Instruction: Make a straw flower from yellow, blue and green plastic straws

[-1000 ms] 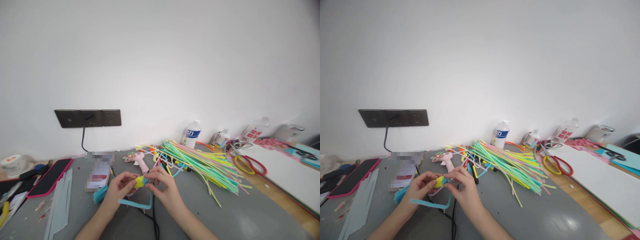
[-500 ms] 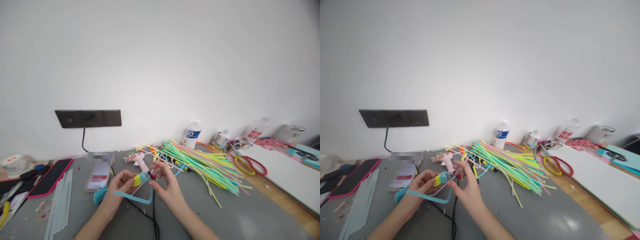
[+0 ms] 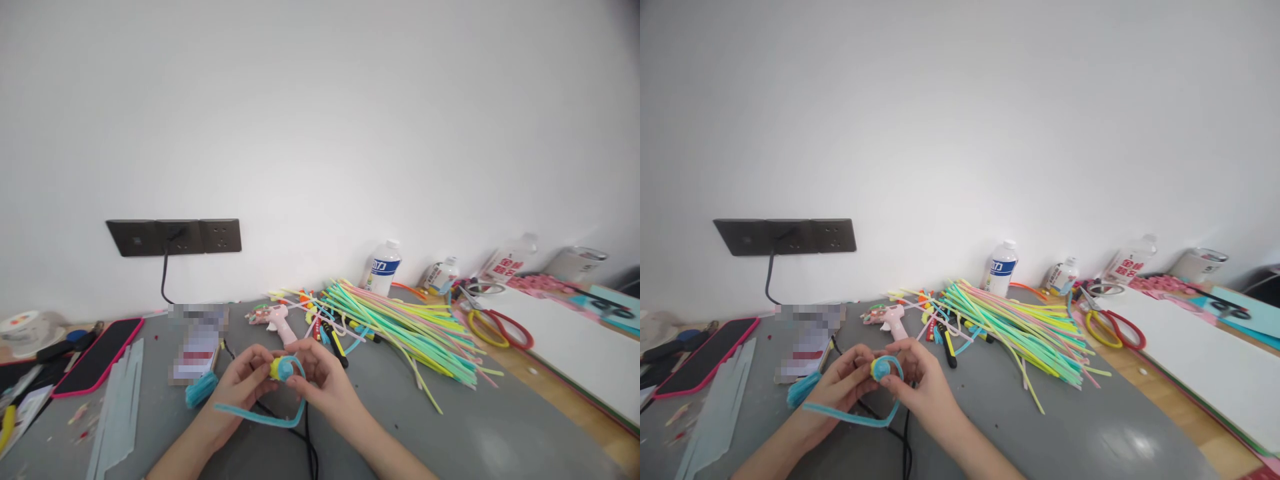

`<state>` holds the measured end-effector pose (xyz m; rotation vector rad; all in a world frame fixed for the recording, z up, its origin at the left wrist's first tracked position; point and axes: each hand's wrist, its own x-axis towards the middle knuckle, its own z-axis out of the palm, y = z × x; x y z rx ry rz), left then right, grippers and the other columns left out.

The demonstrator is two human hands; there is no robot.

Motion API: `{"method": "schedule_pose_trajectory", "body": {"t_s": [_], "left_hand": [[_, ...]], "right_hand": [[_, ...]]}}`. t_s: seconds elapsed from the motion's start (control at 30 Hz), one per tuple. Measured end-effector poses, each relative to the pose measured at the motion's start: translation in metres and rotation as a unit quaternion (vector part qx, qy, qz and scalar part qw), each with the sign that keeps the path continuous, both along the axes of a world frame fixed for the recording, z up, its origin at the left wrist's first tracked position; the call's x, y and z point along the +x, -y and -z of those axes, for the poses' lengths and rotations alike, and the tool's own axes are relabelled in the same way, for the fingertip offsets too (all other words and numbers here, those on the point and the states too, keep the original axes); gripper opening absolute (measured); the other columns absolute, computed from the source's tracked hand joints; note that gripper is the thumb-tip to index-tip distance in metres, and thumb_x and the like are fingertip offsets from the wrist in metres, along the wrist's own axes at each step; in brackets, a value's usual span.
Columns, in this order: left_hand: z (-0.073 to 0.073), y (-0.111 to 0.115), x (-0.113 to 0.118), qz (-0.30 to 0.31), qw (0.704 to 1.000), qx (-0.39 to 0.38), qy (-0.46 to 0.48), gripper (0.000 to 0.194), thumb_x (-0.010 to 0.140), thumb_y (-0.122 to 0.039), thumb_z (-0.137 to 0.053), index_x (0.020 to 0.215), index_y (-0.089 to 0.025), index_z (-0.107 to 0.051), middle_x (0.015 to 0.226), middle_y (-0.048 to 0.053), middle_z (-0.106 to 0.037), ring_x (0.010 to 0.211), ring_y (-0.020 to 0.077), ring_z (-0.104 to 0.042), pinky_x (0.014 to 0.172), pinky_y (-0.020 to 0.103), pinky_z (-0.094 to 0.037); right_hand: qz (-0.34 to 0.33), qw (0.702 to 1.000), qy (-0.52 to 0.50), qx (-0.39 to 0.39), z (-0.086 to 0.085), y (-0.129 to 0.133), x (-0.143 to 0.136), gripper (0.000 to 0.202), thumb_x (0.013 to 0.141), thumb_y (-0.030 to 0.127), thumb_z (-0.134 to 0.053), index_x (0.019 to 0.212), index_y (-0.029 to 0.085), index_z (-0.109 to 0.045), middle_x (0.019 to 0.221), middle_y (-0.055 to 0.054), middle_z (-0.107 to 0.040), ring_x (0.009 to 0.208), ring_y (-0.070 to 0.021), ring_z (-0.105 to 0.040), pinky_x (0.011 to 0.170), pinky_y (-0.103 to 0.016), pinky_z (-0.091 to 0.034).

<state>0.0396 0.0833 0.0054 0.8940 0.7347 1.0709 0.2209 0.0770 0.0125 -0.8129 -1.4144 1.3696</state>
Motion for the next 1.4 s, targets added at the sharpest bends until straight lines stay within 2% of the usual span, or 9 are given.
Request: {"method": "schedule_pose_trajectory", "body": {"t_s": [0.17, 0.27, 0.47, 0.7, 0.9, 1.13, 1.27, 1.4], "left_hand": [[0.001, 0.0, 0.001, 0.012, 1.0, -0.006, 0.017, 0.018, 0.079, -0.03, -0.075, 0.081, -0.019, -0.061, 0.082, 0.0, -0.069, 0.075, 0.0131, -0.063, 0.068, 0.023, -0.054], [0.0, 0.0, 0.0, 0.016, 1.0, -0.011, 0.011, 0.019, 0.078, -0.031, -0.076, 0.081, -0.019, -0.061, 0.079, 0.0, -0.068, 0.073, 0.0123, -0.063, 0.068, 0.023, -0.054], [0.0, 0.001, 0.0, 0.013, 1.0, -0.003, -0.004, 0.023, 0.075, -0.035, -0.078, 0.078, -0.018, -0.062, 0.074, -0.001, -0.066, 0.067, 0.0102, -0.059, 0.063, 0.02, -0.05], [-0.001, -0.002, -0.001, 0.018, 0.999, 0.005, -0.026, 0.028, 0.07, -0.038, -0.081, 0.072, -0.016, -0.063, 0.089, 0.003, -0.071, 0.067, 0.011, -0.06, 0.062, 0.021, -0.048], [0.002, -0.004, -0.003, 0.012, 0.999, 0.009, -0.037, 0.025, 0.073, -0.036, -0.079, 0.075, -0.016, -0.065, 0.093, 0.004, -0.071, 0.072, 0.0118, -0.061, 0.064, 0.021, -0.049], [0.004, -0.006, -0.004, 0.004, 0.999, 0.003, -0.038, 0.024, 0.075, -0.037, -0.077, 0.079, -0.018, -0.063, 0.097, 0.005, -0.071, 0.08, 0.0148, -0.063, 0.068, 0.023, -0.05], [0.002, -0.01, -0.01, -0.036, 0.998, 0.027, -0.053, 0.027, 0.074, -0.039, -0.077, 0.083, -0.019, -0.063, 0.099, 0.004, -0.071, 0.081, 0.0147, -0.063, 0.068, 0.022, -0.048], [-0.002, -0.015, -0.021, -0.083, 0.977, 0.111, -0.161, 0.027, 0.078, -0.042, -0.072, 0.09, -0.019, -0.065, 0.104, 0.005, -0.07, 0.093, 0.018, -0.061, 0.078, 0.025, -0.048]], "right_hand": [[0.028, 0.997, 0.035, 0.055, -0.001, 0.002, 0.001, 0.038, 0.073, 0.034, -0.077, 0.104, 0.022, -0.059, 0.077, 0.0, -0.062, 0.064, -0.0137, -0.053, 0.057, -0.024, -0.04], [0.054, 0.99, 0.083, 0.104, 0.0, 0.002, 0.002, 0.03, 0.076, 0.03, -0.075, 0.103, 0.022, -0.064, 0.081, -0.002, -0.066, 0.061, -0.0134, -0.052, 0.055, -0.025, -0.041], [0.085, 0.968, 0.129, 0.196, -0.005, 0.001, 0.005, 0.025, 0.079, 0.033, -0.075, 0.101, 0.023, -0.072, 0.077, -0.001, -0.066, 0.058, -0.0122, -0.05, 0.053, -0.023, -0.04], [0.093, 0.957, 0.138, 0.238, -0.004, -0.001, 0.004, 0.018, 0.081, 0.034, -0.071, 0.092, 0.018, -0.07, 0.069, 0.0, -0.058, 0.056, -0.011, -0.048, 0.052, -0.022, -0.04], [0.073, 0.959, 0.15, 0.231, -0.005, 0.0, 0.004, 0.017, 0.083, 0.033, -0.069, 0.091, 0.019, -0.067, 0.072, 0.0, -0.058, 0.057, -0.0109, -0.048, 0.054, -0.022, -0.041], [0.059, 0.974, 0.135, 0.174, 0.0, 0.001, 0.006, 0.052, 0.076, 0.043, -0.075, 0.118, 0.024, -0.053, 0.085, 0.0, -0.058, 0.062, -0.0119, -0.05, 0.056, -0.023, -0.041], [0.076, 0.977, 0.12, 0.157, 0.002, -0.002, 0.008, 0.043, 0.088, 0.049, -0.058, 0.121, 0.023, -0.049, 0.088, -0.002, -0.056, 0.066, -0.0137, -0.051, 0.059, -0.026, -0.041], [0.136, 0.981, 0.081, 0.114, 0.007, -0.013, 0.014, 0.034, 0.095, 0.047, -0.043, 0.117, 0.022, -0.05, 0.084, -0.002, -0.054, 0.066, -0.0149, -0.05, 0.06, -0.027, -0.042]]}}
